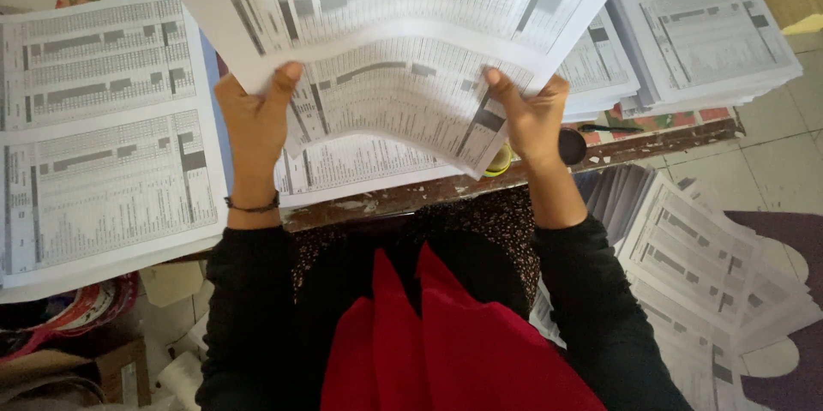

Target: The person sits at a table and repeatedly picks up stacks of printed papers, flips through them, and places them onto a separate pile on the right side of the table. The process involves handling multiple sheets at once and organizing them into a new stack.

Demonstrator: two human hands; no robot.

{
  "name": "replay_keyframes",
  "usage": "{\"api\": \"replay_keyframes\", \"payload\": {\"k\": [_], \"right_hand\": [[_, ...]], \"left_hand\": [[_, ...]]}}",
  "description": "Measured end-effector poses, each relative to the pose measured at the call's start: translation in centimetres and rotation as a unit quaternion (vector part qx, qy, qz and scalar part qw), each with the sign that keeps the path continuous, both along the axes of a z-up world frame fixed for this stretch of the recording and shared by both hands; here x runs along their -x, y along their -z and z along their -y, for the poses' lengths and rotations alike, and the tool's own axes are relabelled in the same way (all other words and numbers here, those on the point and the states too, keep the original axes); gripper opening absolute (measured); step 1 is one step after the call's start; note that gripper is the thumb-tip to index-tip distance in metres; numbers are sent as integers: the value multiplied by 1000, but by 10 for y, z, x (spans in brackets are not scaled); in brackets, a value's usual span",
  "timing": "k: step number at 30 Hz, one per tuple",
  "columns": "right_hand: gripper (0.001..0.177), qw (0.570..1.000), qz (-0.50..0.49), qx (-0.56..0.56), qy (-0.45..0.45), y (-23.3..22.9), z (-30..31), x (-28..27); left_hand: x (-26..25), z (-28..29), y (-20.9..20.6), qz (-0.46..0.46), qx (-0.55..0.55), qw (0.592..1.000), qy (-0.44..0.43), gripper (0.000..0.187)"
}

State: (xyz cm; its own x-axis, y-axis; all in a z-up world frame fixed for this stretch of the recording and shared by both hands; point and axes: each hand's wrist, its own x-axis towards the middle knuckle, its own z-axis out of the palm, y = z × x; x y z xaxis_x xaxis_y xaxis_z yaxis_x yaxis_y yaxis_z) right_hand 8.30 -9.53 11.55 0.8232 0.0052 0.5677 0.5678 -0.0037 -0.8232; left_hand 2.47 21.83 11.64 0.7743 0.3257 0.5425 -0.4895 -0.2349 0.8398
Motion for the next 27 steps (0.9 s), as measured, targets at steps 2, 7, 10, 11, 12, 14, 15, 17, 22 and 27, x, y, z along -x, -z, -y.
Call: {"api": "replay_keyframes", "payload": {"k": [2, 7, 10, 11, 12, 14, 15, 17, 22, 27], "right_hand": [[11, 1000, 14, 6, -4, -8, 5, 0], [27, 997, 39, 28, -59, 37, 24, -23], [20, 998, -22, 9, -56, 50, 19, -16], [17, 999, -20, 19, -44, 43, 19, -12], [15, 999, -19, 29, -33, 37, 19, -7], [14, 999, -19, 30, -29, 29, 18, -6], [14, 999, -19, 33, -27, 25, 18, -6], [14, 999, -19, 37, -28, 56, 28, -16], [39, 985, -104, 114, -75, 140, 43, -20], [19, 972, -69, 221, -31, 149, 69, 22]], "left_hand": [[5, 1, -12, 3, -2, 1000, 7, 25], [6, -16, 29, -23, -7, 999, 44, 29], [-2, -20, 63, -51, 2, 998, 43, 22], [3, -10, 40, -55, 16, 998, 36, 23], [9, -1, 17, -61, 29, 997, 30, 25], [1, -11, 38, -60, 23, 997, 30, 21], [-3, -16, 48, -59, 18, 998, 30, 18], [-7, -34, 89, -81, 15, 996, 31, 19], [9, -44, 120, -202, -22, 979, 9, 47], [56, -26, 87, -405, -83, 909, -56, 72]]}}
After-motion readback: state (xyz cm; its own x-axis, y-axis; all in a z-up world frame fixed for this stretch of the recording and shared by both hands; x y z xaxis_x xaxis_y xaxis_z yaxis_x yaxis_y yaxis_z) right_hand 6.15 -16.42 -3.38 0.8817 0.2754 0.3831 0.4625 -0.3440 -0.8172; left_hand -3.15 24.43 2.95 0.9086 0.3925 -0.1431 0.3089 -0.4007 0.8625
